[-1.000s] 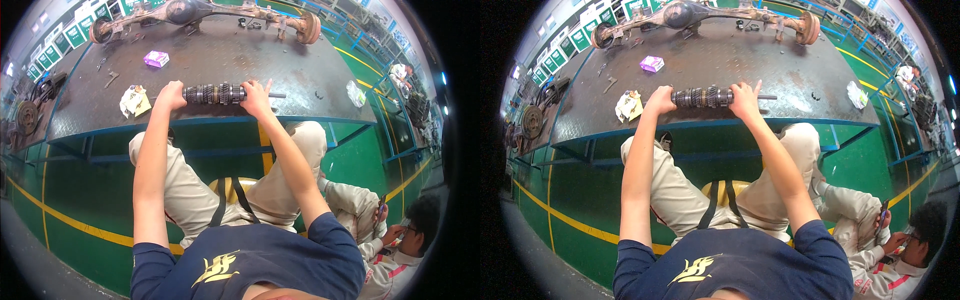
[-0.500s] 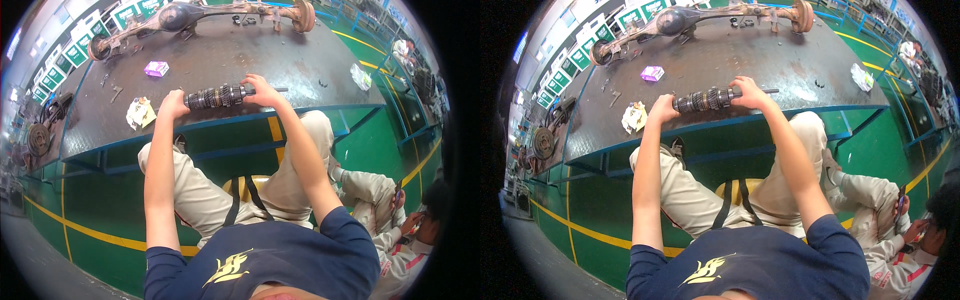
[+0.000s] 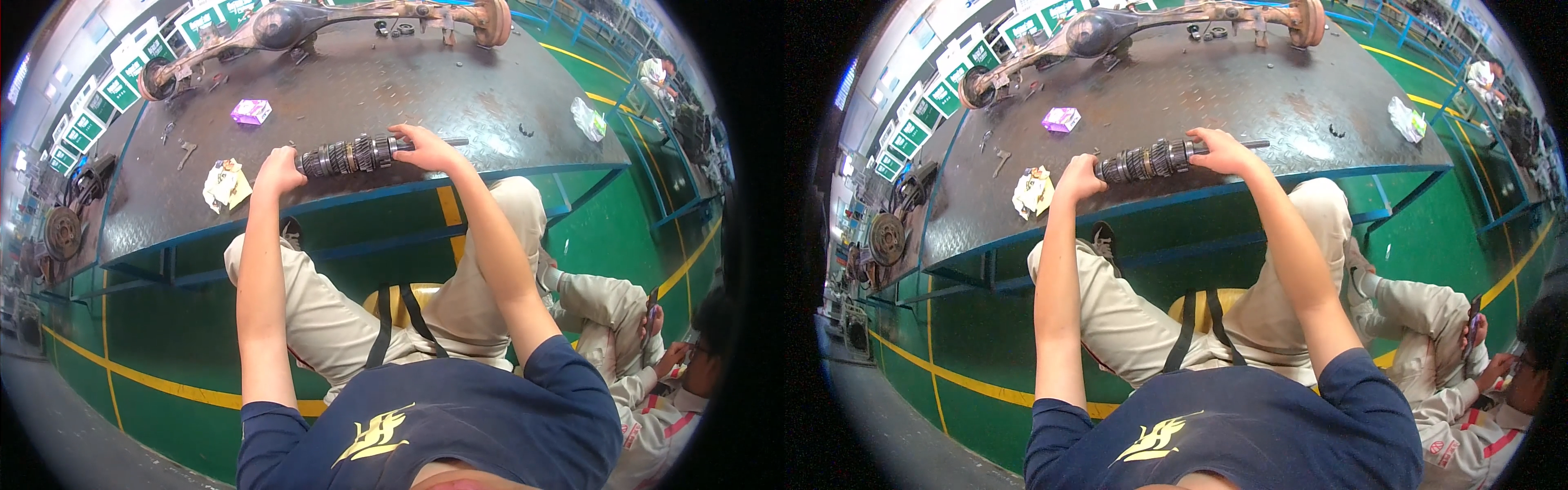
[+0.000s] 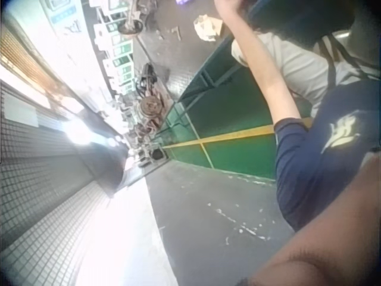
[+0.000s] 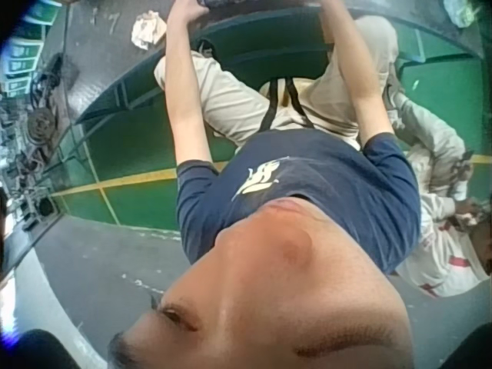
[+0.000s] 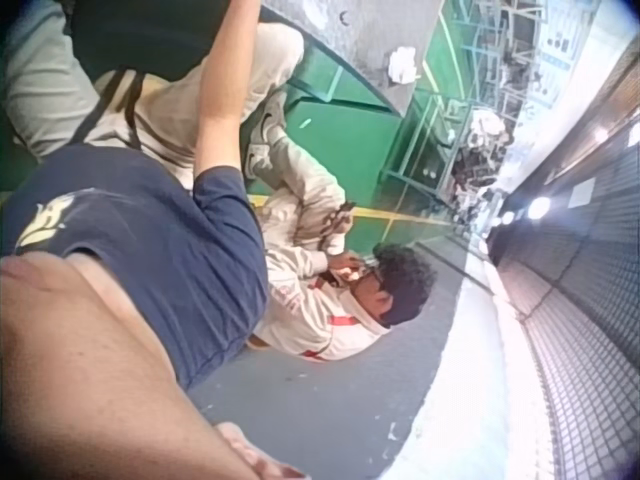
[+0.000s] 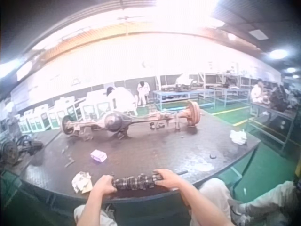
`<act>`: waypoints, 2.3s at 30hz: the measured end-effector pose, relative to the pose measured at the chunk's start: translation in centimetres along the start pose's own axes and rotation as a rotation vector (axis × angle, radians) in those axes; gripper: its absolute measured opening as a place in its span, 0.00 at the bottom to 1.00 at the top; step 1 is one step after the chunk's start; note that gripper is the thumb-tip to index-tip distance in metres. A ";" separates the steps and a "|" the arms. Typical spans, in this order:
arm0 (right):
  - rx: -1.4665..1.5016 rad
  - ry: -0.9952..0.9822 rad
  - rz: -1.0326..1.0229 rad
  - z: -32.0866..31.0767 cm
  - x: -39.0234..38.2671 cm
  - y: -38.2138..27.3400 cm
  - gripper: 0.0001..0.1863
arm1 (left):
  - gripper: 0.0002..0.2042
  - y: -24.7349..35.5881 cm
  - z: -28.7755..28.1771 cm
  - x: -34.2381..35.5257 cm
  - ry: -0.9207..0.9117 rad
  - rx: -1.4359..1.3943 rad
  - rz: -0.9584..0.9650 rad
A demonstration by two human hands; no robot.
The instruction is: The person holds and rotates a transmission main shaft assembly while using their fingers to feel the gears and splines.
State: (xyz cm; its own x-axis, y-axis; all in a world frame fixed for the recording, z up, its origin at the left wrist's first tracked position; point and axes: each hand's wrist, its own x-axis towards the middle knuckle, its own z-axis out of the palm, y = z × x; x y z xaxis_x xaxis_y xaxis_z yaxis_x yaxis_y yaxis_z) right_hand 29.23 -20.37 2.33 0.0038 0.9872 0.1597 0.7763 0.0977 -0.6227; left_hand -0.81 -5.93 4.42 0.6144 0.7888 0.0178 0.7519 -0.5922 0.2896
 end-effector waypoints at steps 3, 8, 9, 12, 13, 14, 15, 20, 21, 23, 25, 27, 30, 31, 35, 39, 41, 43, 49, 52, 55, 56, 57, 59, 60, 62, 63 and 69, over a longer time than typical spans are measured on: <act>0.082 0.018 0.001 0.1 -0.2 -0.3 0.31 | 0.18 0.0 0.0 0.0 -0.023 -0.004 -0.012; 0.110 0.025 -0.037 -0.5 -0.7 -0.8 0.33 | 0.19 0.2 0.4 0.2 -0.020 0.006 -0.002; 0.150 0.026 -0.038 -0.6 -0.7 -0.8 0.33 | 0.19 0.1 0.2 0.1 -0.016 0.019 0.000; 0.097 0.068 -0.052 -0.1 -0.7 -0.6 0.31 | 0.19 -0.1 0.1 0.1 -0.037 0.016 -0.020; 0.098 0.069 -0.050 0.0 -0.6 -0.4 0.31 | 0.19 -0.1 0.2 0.2 -0.039 0.017 -0.019; 0.083 0.096 -0.029 0.0 -0.5 -0.2 0.30 | 0.19 0.0 0.3 0.3 -0.029 0.030 -0.006; 0.074 0.124 -0.008 0.2 -0.3 -0.3 0.28 | 0.19 0.0 0.2 0.3 -0.020 0.048 0.006; -0.031 0.101 0.010 0.0 -0.5 -1.0 0.18 | 0.19 0.1 0.3 0.2 -0.026 0.061 -0.011; -0.096 0.076 0.021 0.1 -0.6 -1.0 0.15 | 0.19 0.1 0.3 0.2 -0.013 0.057 -0.016; -0.074 0.087 0.021 0.0 -0.4 -1.0 0.14 | 0.20 0.1 0.3 0.3 -0.014 0.059 -0.012; -0.046 0.099 0.024 0.0 -0.3 -1.0 0.13 | 0.20 0.0 0.2 0.3 -0.020 0.066 -0.007; -0.116 0.060 -0.027 -0.1 -0.4 -0.8 0.15 | 0.20 0.1 0.2 0.3 -0.023 0.023 -0.025; -0.168 0.109 -0.065 0.7 -0.4 0.2 0.18 | 0.20 0.4 0.3 0.0 0.016 0.012 -0.004; -0.162 0.115 -0.063 0.7 -0.3 0.3 0.18 | 0.20 0.4 0.3 0.0 0.038 0.018 0.015; -0.187 0.063 -0.051 0.4 -0.6 -0.6 0.22 | 0.20 0.4 0.0 0.3 -0.052 0.014 -0.038; -0.187 0.070 0.009 0.2 -1.3 -1.4 0.29 | 0.19 0.8 -0.1 0.3 -0.042 0.000 -0.033; -0.175 0.116 -0.019 0.5 -1.4 -1.4 0.30 | 0.19 0.9 -0.1 0.4 -0.036 0.002 -0.029; -0.159 0.154 -0.055 1.0 -1.0 -1.2 0.30 | 0.19 0.4 -0.2 0.3 -0.040 0.014 -0.023; -0.141 0.054 0.018 0.3 -1.0 -1.0 0.32 | 0.19 -0.8 0.7 0.8 0.001 -0.015 0.040; -0.154 0.056 0.049 0.4 -1.4 -1.0 0.32 | 0.20 0.2 0.3 0.5 -0.017 -0.023 0.030; -0.178 0.018 0.060 0.5 -1.0 -2.1 0.32 | 0.20 -0.6 0.2 0.0 -0.008 -0.022 -0.016; -0.181 0.013 0.058 0.6 -1.0 -2.3 0.32 | 0.20 -0.7 0.3 0.0 -0.007 -0.027 -0.020; -0.187 0.018 0.065 0.6 -1.0 -2.3 0.33 | 0.20 -0.6 0.1 0.0 -0.011 -0.020 -0.023; -0.194 0.024 0.073 0.5 -1.1 -2.4 0.33 | 0.20 -0.3 0.0 0.1 -0.015 -0.014 -0.024; -0.196 0.022 0.077 0.6 -1.0 -2.5 0.33 | 0.21 -0.3 0.1 0.1 -0.021 0.013 -0.038; -0.197 0.019 0.079 0.7 -1.1 -2.7 0.33 | 0.23 -0.5 0.2 0.1 -0.026 0.039 -0.054; -0.209 0.030 0.073 0.6 -1.1 -2.8 0.33 | 0.22 -0.5 0.3 0.1 -0.015 0.043 -0.040; -0.220 0.049 0.057 0.8 -1.1 -2.3 0.33 | 0.21 -0.2 0.2 0.1 -0.010 0.028 0.007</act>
State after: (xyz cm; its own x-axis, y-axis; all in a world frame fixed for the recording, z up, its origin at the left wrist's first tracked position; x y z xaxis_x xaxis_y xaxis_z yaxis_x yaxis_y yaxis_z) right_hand 26.94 -21.54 2.96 0.0778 0.9825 0.1694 0.8928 0.0070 -0.4504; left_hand -0.92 -5.77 4.21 0.6221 0.7828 0.0104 0.7537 -0.6025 0.2624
